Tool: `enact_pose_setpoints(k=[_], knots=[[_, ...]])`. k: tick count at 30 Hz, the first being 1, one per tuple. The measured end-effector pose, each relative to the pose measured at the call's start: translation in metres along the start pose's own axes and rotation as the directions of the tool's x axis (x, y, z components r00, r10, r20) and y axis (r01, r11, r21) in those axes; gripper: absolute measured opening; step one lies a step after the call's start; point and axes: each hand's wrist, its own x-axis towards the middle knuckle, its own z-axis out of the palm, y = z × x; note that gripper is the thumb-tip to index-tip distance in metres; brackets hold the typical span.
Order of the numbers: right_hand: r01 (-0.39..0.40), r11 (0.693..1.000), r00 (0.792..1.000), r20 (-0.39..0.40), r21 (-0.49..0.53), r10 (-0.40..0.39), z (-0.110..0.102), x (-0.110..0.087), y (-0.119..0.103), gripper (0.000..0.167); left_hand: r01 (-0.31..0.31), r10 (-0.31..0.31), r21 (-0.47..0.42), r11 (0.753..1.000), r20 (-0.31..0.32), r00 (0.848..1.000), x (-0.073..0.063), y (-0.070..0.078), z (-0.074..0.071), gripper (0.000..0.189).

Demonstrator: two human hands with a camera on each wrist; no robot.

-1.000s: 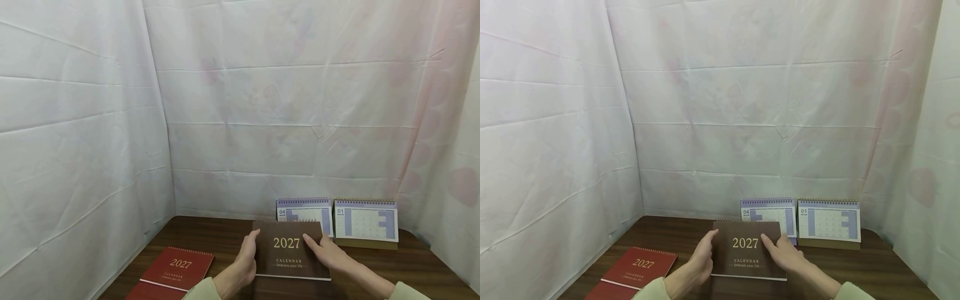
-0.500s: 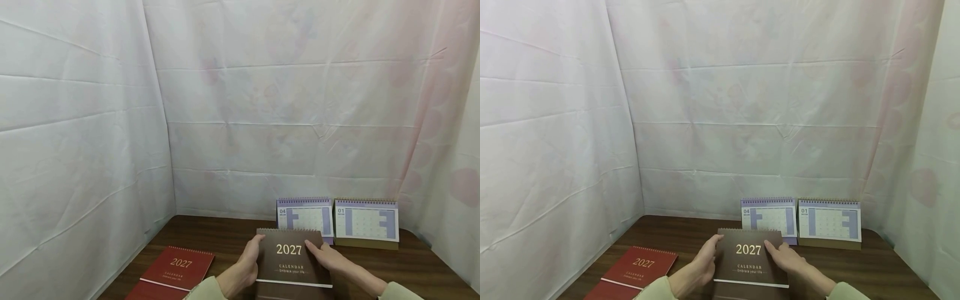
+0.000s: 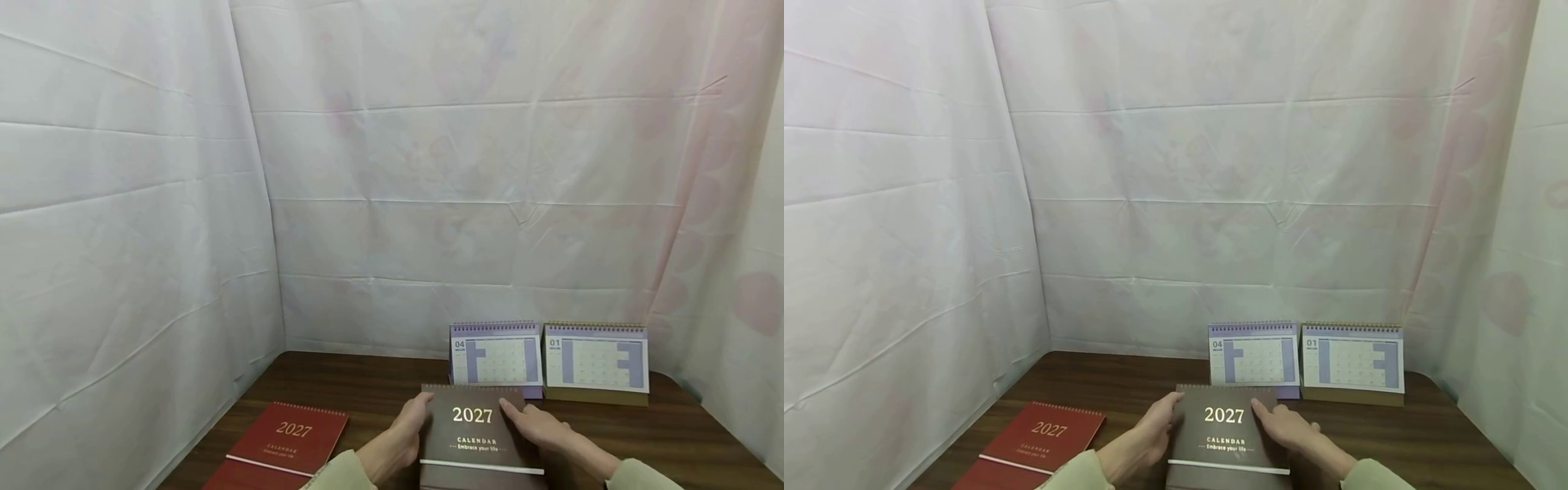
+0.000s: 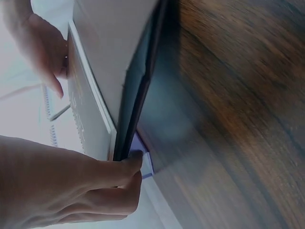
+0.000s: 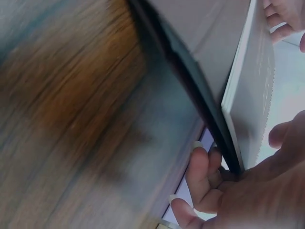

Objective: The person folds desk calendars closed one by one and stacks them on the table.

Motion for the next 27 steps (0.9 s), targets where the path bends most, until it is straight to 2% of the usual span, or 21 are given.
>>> enact_pose_setpoints(k=[5,11,16,23,27], knots=[[0.014,0.998,1.0,0.003,-0.067,-0.014,0.006,0.005,0.007,0.079,-0.013,0.012,0.043,0.999,0.011,1.0,0.004,-0.005,-0.001,0.045],[0.032,0.992,0.999,-0.001,-0.123,-0.033,0.009,0.009,0.011,0.08,0.007,-0.009,0.105,0.994,0.016,1.0,0.008,-0.008,-0.003,0.04],[0.042,0.989,0.999,0.024,-0.14,-0.04,0.011,0.011,0.014,0.082,0.015,-0.012,0.139,0.99,-0.016,1.0,0.011,-0.012,-0.004,0.043],[0.055,0.971,0.998,0.028,-0.233,-0.05,0.015,0.013,0.018,0.079,0.007,0.007,0.201,0.98,-0.071,0.997,0.015,-0.017,-0.004,0.036],[0.063,0.964,0.998,0.029,-0.258,-0.058,0.016,0.014,0.018,0.076,0.004,0.025,0.227,0.974,-0.125,0.992,0.016,-0.02,-0.003,0.047]])
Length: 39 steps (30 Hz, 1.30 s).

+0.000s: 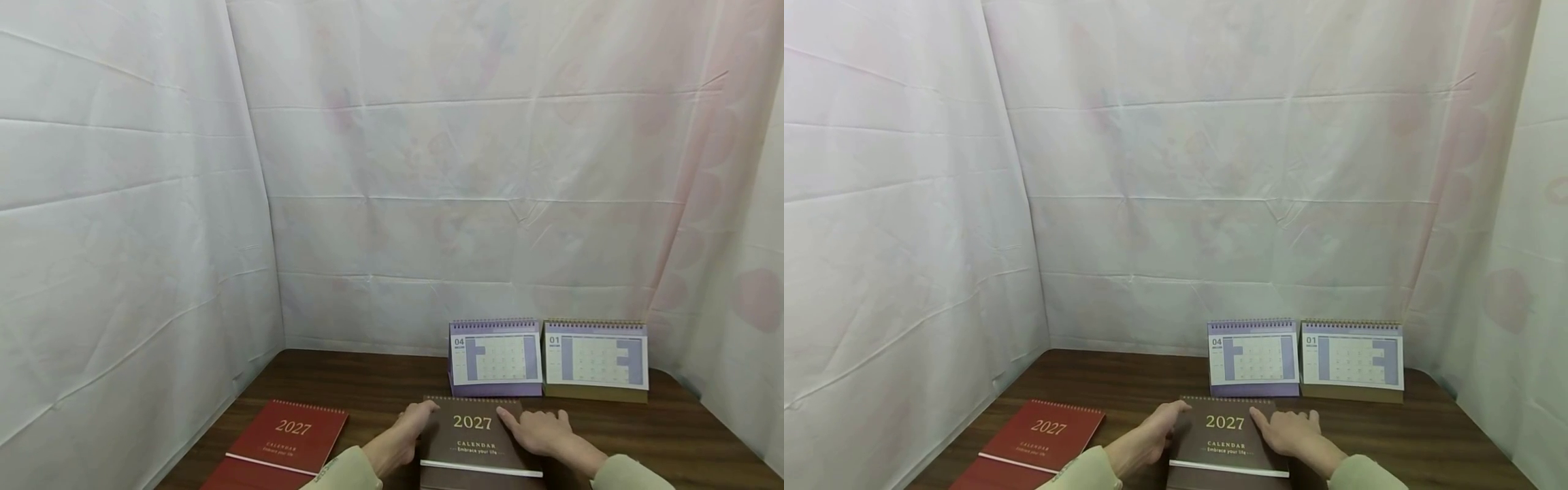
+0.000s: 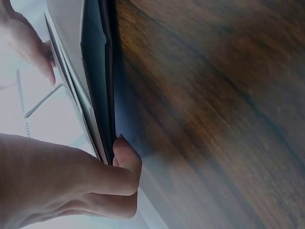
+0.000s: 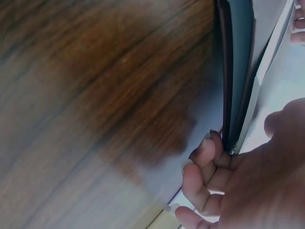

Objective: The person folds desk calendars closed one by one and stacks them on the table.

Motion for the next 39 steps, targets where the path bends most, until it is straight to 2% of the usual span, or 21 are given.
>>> enact_pose_setpoints(k=[3,5,17,28,37,39], knots=[[0.0,1.0,1.0,-0.005,-0.014,0.0,0.002,0.001,0.0,0.076,-0.001,0.003,0.047,0.999,-0.046,0.999,0.0,-0.002,0.001,0.058],[-0.002,1.0,1.0,-0.012,-0.027,0.002,0.004,0.003,0.001,0.077,0.0,0.004,0.072,0.997,-0.055,0.999,0.001,-0.004,0.001,0.06],[0.006,0.985,0.996,-0.09,-0.175,-0.022,0.01,0.003,-0.001,0.072,0.011,0.004,0.18,0.984,-0.085,0.996,-0.001,-0.001,0.002,0.055],[0.009,0.972,0.995,-0.091,-0.236,-0.031,0.014,0.003,0.001,0.075,0.004,0.017,0.248,0.969,-0.084,0.996,-0.001,-0.003,0.004,0.053],[-0.002,0.96,0.989,-0.144,-0.281,-0.04,0.013,0.0,-0.001,0.074,-0.02,0.042,0.282,0.959,-0.074,0.996,-0.004,-0.003,0.003,0.047],[-0.005,0.953,0.982,-0.179,-0.303,-0.052,0.011,-0.003,-0.001,0.075,-0.049,0.077,0.306,0.951,-0.078,0.994,-0.004,-0.002,0.002,0.045]])
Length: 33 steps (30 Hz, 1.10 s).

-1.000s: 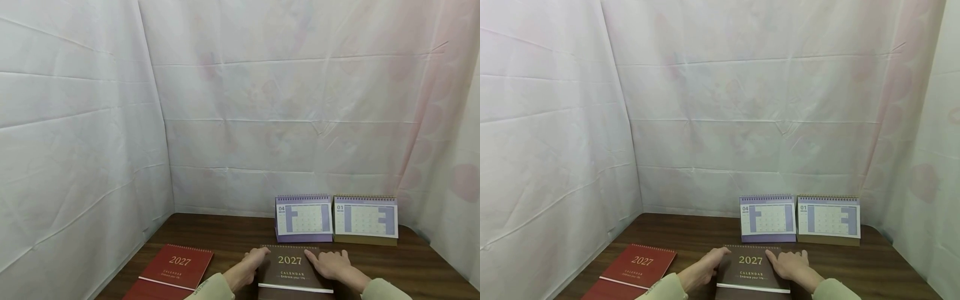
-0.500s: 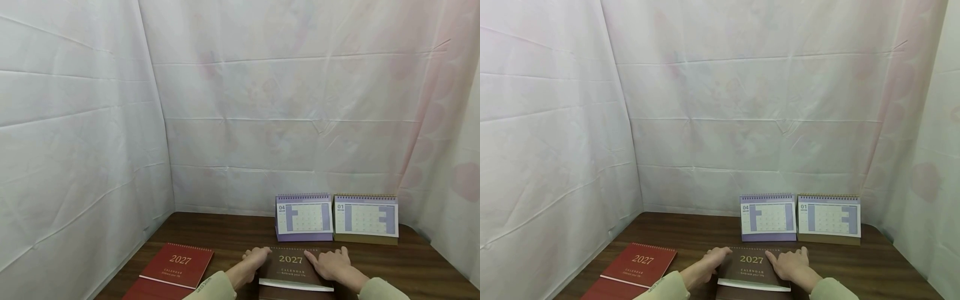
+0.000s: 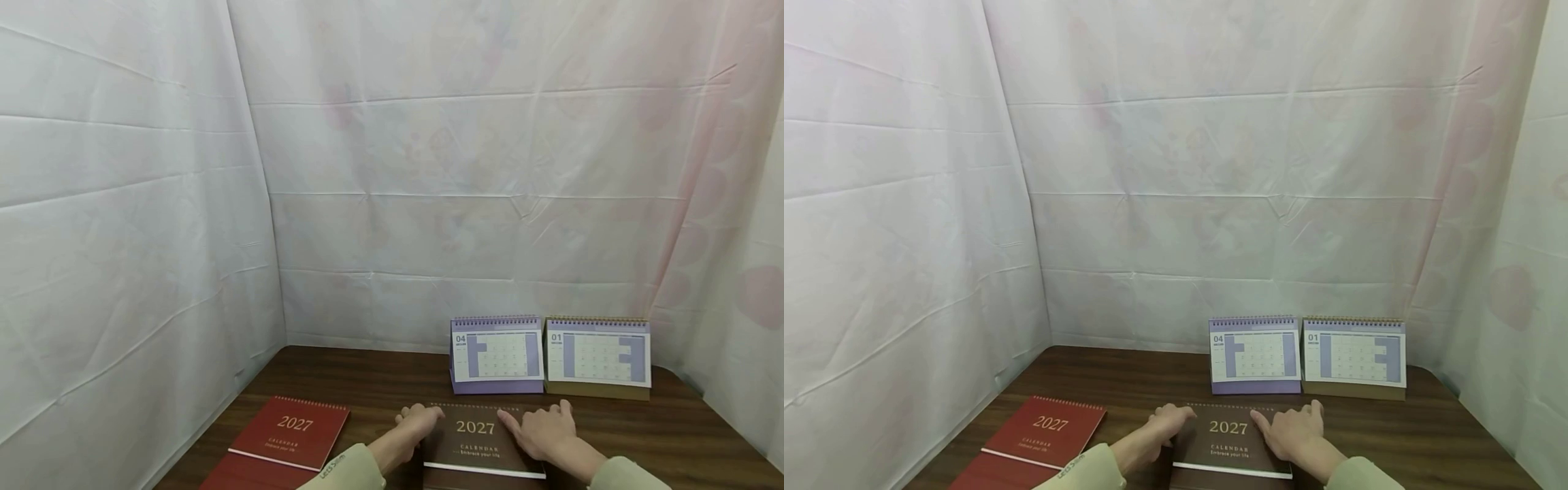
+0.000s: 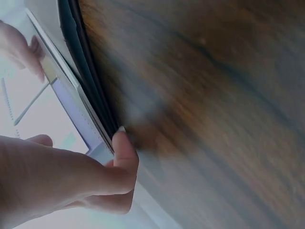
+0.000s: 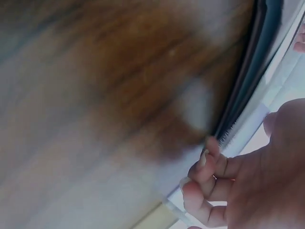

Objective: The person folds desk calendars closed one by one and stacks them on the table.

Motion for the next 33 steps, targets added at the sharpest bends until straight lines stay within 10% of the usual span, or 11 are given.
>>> enact_pose_setpoints(k=[5,9,13,20,26,33], knots=[[0.029,0.996,0.972,-0.228,-0.08,-0.047,-0.002,-0.005,0.002,0.067,-0.193,0.204,0.155,0.969,-0.054,0.978,0.0,0.001,0.002,0.047],[0.116,0.993,0.912,-0.392,-0.032,-0.119,0.003,-0.007,0.001,0.053,-0.361,0.395,0.332,0.871,-0.038,0.918,0.002,-0.003,0.008,0.056],[0.226,0.969,0.908,-0.382,0.096,-0.173,0.009,-0.009,-0.003,0.051,-0.45,0.484,0.458,0.767,0.047,0.874,0.005,-0.009,0.018,0.058],[0.325,0.925,0.894,-0.383,0.195,-0.233,0.028,-0.013,-0.013,0.052,-0.489,0.456,0.564,0.665,0.211,0.865,0.003,-0.022,0.038,0.06],[0.309,0.918,0.938,-0.24,0.247,-0.251,0.032,-0.018,-0.021,0.058,-0.496,0.44,0.628,0.6,0.259,0.86,-0.001,-0.03,0.047,0.061],[0.321,0.898,0.943,-0.187,0.3,-0.275,0.04,-0.02,-0.022,0.062,-0.491,0.405,0.643,0.587,0.291,0.867,-0.003,-0.028,0.049,0.062]])
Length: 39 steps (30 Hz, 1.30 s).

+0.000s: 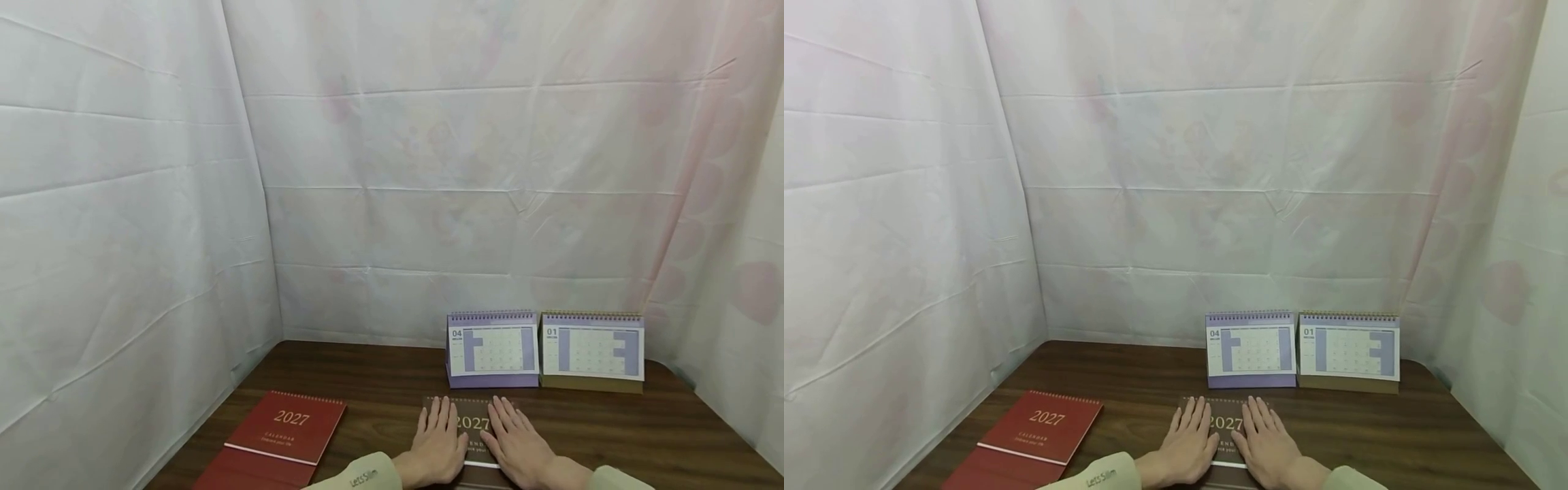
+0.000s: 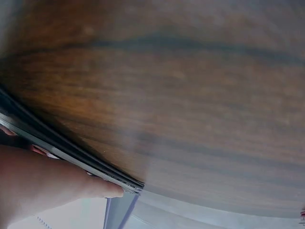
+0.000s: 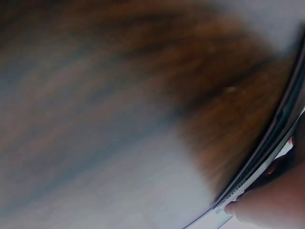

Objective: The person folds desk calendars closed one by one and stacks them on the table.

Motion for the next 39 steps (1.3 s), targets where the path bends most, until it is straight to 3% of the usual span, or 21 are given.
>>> enact_pose_setpoints(k=[7,21,39], knots=[[-0.016,0.998,1.0,0.009,-0.059,0.016,0.013,0.001,0.008,0.061,0.003,-0.003,0.051,0.999,0.009,1.0,0.005,-0.005,0.011,0.063],[-0.043,0.998,0.999,0.021,-0.055,0.044,0.016,0.001,0.01,0.062,0.005,-0.008,0.042,0.999,0.066,0.998,0.005,-0.002,0.008,0.063],[-0.046,0.998,0.998,0.047,-0.03,0.048,0.015,0.002,0.008,0.064,0.009,-0.013,0.061,0.998,0.077,0.997,0.003,-0.003,0.007,0.065]])
